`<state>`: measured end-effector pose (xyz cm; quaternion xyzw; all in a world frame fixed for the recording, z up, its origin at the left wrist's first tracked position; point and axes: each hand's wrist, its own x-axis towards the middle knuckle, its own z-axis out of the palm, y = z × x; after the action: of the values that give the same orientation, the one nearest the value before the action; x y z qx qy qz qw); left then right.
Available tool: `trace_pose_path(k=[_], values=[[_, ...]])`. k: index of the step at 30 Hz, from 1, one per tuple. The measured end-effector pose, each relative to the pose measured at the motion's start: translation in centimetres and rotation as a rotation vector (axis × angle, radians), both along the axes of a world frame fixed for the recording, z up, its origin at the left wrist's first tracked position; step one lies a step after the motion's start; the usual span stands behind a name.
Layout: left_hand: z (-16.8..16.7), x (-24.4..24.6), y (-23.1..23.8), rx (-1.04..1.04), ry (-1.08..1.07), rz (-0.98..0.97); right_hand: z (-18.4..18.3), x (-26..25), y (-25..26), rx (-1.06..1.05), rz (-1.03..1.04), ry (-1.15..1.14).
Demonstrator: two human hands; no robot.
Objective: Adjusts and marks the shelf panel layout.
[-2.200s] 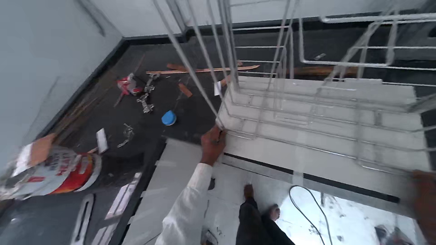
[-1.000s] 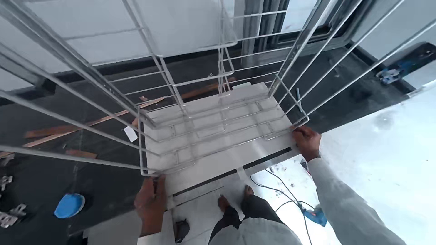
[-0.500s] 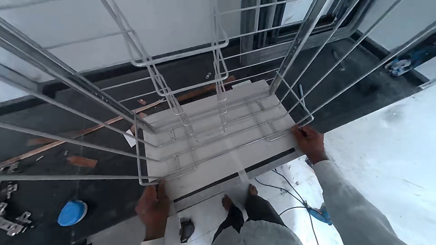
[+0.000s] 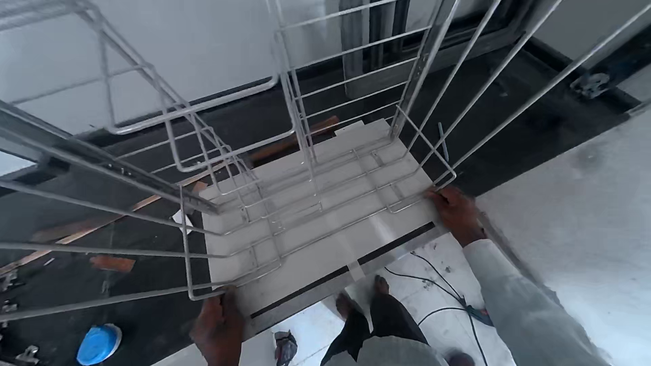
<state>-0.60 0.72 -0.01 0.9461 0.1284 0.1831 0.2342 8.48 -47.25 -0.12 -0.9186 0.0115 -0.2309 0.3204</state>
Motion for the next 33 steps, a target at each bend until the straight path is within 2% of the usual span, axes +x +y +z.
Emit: trace_pose_path(k=[4, 12, 16, 24, 31, 33], values=[[0.0, -0.1, 0.2, 0.000, 0.012, -0.007, -1.0, 0.2, -0.3, 0.009, -0.024, 0.000], [0.7, -0.1, -0.1, 0.005, 0.062, -0.001, -0.3, 0.0, 0.5, -0.005, -0.050, -0.012], [0.0, -0.1, 0.5, 0.047, 0.020, -0.019, -0.7, 0.2, 0.3, -0.027, -0.044, -0.050], [-0.1, -0.1, 0.5, -0.005, 0.025, -0.008, -1.3, 0.2, 0.1, -0.015, -0.040, -0.082], [-0.2, -0.2, 0.6, 0.001, -0.002, -0.018, -1.2, 0.3, 0.3, 0.001, -0.026, -0.080], [-0.3, 0.0, 0.0, -0.002, 0.010, -0.035, -0.3, -0.4, 0.1, -0.001, -0.031, -0.015]])
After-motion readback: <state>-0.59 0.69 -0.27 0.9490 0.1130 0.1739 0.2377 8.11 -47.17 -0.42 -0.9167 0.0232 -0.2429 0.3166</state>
